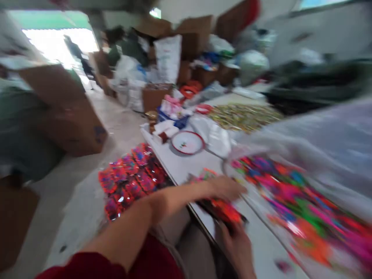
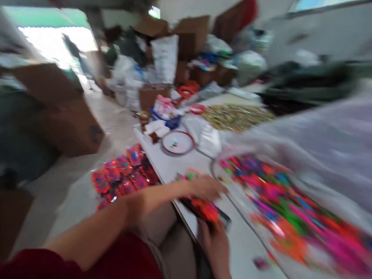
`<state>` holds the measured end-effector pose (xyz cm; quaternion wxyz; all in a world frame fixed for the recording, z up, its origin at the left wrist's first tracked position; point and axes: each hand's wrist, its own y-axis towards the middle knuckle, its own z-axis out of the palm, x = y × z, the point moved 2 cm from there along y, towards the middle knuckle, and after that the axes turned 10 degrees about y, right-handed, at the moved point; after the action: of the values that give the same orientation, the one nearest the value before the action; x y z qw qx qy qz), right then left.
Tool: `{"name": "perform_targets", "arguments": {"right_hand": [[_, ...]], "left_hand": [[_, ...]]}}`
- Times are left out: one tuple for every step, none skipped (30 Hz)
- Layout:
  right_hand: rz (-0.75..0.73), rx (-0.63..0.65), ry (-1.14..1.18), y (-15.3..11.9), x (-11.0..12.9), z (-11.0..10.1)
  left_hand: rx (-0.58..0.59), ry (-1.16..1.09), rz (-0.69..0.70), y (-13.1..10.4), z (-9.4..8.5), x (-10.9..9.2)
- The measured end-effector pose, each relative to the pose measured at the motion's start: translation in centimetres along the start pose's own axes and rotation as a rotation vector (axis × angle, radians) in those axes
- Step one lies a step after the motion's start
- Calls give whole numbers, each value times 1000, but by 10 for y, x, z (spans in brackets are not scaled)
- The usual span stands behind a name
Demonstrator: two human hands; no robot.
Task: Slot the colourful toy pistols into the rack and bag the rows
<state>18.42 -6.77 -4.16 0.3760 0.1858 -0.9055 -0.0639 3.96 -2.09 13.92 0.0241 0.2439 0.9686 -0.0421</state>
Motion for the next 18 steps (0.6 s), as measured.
{"name": "perform_targets", "arguments": {"right_hand": [[41,-4,8,-5,-1,2],[59,12,89,-10,-1,5],[75,13,151,-13,-2,7],[89,15,188,-14,-3,9],[108,10,206,-13,-4,10],[139,17,207,-12,-4,10],[171,25,197,-10,-3,9],[194,36,184,-9,-2,8],[208,50,168,-8,1,6],[212,66,150,-7,4,3],[207,86,133,-7,7,1],[199,111,115,-6,10,-1],[191,140,95,-5,12,-3],[183,175,73,-4,13,-4],[175,211,49,-2,14,-6],[167,245,24,1,14,-7],[155,275,-2,4,13,-7],[141,301,-26,6,13,-8]], "left_hand": [[6,-9,22,3,8,3],[16,-17,44,9,19,6],[24,-21,68,18,32,8],[20,-20,85,27,44,10],[11,-18,101,35,55,12],[3,-14,117,42,64,14],[0,-9,138,47,71,16],[-1,-1,155,50,75,18],[-5,9,165,50,77,20],[-12,20,172,50,78,22],[-26,32,173,48,78,23],[-41,43,172,47,77,24],[-56,52,172,46,77,24],[-64,58,172,45,77,24],[-64,63,171,45,77,23],[-58,65,168,46,76,22],[-46,64,165,47,76,22],[-33,62,161,48,75,21]]}}
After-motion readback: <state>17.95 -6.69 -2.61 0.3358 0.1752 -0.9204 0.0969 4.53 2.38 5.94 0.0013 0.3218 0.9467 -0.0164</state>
